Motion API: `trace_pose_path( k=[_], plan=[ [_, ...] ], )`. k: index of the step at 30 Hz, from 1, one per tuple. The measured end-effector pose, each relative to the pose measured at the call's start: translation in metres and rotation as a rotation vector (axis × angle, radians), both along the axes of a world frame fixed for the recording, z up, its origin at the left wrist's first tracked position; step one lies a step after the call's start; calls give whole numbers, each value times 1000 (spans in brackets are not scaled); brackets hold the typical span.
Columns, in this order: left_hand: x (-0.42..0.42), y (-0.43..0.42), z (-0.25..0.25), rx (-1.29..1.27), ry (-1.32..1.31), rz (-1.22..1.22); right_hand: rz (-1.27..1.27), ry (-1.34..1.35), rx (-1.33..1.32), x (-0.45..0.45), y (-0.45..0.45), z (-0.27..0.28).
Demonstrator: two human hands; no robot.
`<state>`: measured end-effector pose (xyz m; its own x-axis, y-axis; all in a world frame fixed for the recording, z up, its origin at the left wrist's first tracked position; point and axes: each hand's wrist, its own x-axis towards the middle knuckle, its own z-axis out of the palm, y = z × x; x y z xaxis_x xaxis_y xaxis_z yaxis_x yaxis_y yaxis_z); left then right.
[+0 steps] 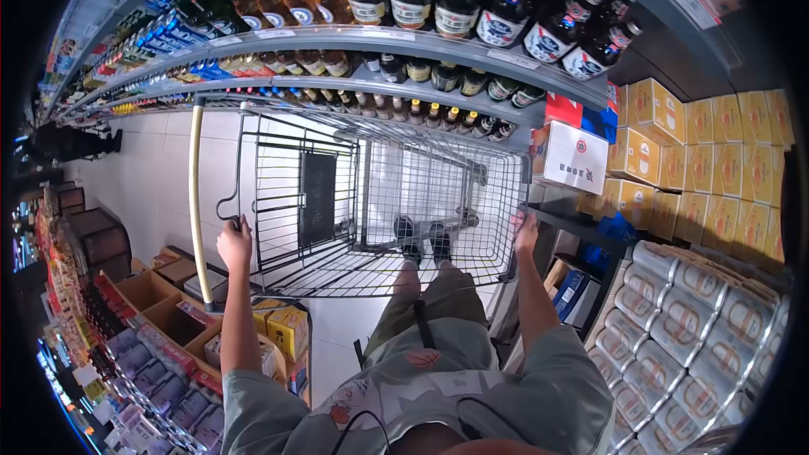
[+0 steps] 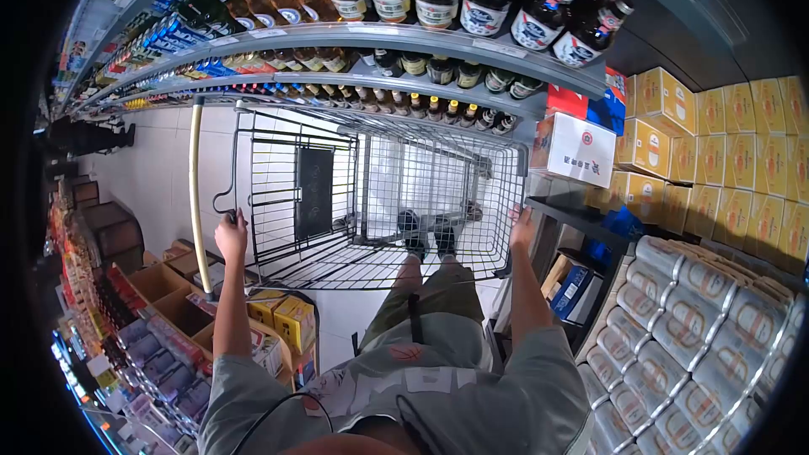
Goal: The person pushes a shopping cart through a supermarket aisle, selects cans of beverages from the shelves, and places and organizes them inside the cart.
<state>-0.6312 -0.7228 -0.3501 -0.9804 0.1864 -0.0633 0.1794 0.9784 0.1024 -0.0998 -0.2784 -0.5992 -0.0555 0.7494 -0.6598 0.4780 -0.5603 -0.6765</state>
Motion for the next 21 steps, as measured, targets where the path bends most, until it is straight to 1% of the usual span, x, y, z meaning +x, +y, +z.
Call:
trace_pose_path(
  k=[1,2,6,7,9,11,13,16,18,19,21],
  plan=[
    [-6,-9,-2,33,-12,31,133,-37,242,-9,-4,-1],
    [-12,-19,-3,44,-6,58,129,75,328,-23,-14,-2],
    [-35,-58,-1,0,75,25,230,21,361,-78,-38,21],
    [-44,-72,-4,-17,103,7,271,-39,326,-91,-44,27],
    [-55,-101,-10,-102,156,-9,336,-88,317,-118,-54,30],
    [-73,-135,-18,-123,175,6,380,-155,348,-145,-70,29],
    [-94,-161,-6,-165,193,29,450,-262,383,-188,-91,22],
    [-122,-202,-7,-129,192,36,434,-234,337,-237,-117,22],
    [-141,-230,-4,-152,207,49,561,-291,478,-264,-137,20],
    [-152,-246,-5,-162,201,60,569,-291,482,-277,-146,15],
    [-175,-278,-5,-162,200,65,541,-265,407,-309,-167,2]
  ],
)
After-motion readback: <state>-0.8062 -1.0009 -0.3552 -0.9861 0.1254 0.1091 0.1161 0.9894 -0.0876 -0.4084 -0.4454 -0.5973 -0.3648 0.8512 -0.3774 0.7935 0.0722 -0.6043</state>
